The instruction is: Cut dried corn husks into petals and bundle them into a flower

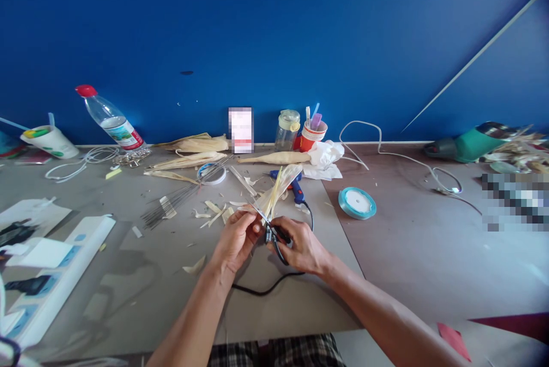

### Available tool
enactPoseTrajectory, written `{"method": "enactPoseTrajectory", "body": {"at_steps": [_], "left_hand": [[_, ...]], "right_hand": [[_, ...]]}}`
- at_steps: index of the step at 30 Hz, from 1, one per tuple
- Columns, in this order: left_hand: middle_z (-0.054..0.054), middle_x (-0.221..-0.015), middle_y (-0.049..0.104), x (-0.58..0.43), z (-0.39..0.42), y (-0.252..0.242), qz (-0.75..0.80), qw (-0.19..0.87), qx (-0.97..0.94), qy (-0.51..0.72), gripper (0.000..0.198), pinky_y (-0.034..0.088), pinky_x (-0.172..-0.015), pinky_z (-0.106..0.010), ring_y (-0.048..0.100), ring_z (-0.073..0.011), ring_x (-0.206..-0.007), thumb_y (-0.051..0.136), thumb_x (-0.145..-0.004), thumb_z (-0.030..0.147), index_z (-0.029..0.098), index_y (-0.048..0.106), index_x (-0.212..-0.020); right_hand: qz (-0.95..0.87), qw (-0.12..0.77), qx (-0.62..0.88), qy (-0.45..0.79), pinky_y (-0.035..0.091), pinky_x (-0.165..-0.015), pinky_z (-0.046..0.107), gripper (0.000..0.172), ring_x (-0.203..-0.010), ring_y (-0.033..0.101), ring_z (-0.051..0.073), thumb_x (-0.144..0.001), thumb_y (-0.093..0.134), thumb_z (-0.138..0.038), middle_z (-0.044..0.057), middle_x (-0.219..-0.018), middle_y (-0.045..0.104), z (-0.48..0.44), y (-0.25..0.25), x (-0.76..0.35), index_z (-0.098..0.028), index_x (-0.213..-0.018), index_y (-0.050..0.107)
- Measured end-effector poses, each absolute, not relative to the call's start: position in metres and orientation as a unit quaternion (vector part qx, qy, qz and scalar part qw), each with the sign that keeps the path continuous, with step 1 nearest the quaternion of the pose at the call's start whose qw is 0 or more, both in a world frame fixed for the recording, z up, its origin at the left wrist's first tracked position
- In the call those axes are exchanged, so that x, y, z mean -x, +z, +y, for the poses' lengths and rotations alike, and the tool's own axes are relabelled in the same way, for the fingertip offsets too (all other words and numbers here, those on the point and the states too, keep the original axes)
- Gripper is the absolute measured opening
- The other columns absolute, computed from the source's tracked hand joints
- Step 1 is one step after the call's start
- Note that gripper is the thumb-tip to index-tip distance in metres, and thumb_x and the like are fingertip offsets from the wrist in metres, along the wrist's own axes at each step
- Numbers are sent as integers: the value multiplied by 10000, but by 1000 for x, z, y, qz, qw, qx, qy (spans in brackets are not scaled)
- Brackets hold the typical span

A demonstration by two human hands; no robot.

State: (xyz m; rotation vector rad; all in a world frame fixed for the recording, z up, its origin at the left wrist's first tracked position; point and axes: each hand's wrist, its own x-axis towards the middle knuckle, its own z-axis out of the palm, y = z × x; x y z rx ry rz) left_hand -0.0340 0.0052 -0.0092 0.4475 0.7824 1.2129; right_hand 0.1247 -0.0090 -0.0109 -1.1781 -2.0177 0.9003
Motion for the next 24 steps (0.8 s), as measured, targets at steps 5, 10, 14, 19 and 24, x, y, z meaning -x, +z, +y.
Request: {"method": "enactPoseTrajectory", "body": {"at_steps": [5,10,14,19,24], "left_hand": [[51,-567,513,34,5,-7,362,728,-205,545,175,362,-488,-186,427,-33,-472,709,-603,171,137,540,-629],[50,-578,518,34,6,-8,362,731,-204,542,186,362,-485,-177,425,-27,-473,714,-600,177,137,535,-630],[50,-561,512,35,5,-8,353,733,-198,546,196,353,-480,-175,426,-30,-472,722,-605,175,138,530,-623],[42,-573,533,36,5,-8,348,735,-188,551,194,352,-484,-174,436,-33,-476,733,-615,174,141,545,-649],[24,-663,584,38,6,-9,350,733,-187,553,199,361,-492,-175,445,-24,-485,742,-625,195,140,560,-683]], "right_hand": [[-765,312,450,338,376,-525,207,253,-541,465,95,-709,594,-182,-21,-643,550,-9,-12,-125,-171,-962,589],[-767,303,457,332,379,-528,210,242,-542,467,98,-717,599,-188,-15,-656,554,-10,-14,-125,-176,-959,589],[-765,308,458,333,377,-521,209,232,-541,469,102,-728,591,-197,-13,-649,554,-10,-16,-124,-179,-959,589],[-751,322,455,353,389,-541,217,218,-560,491,109,-747,571,-200,1,-676,585,-10,-18,-122,-188,-963,592],[-690,350,470,425,347,-486,213,195,-522,440,99,-749,567,-250,-19,-612,524,-6,-22,-124,-173,-926,593]]}}
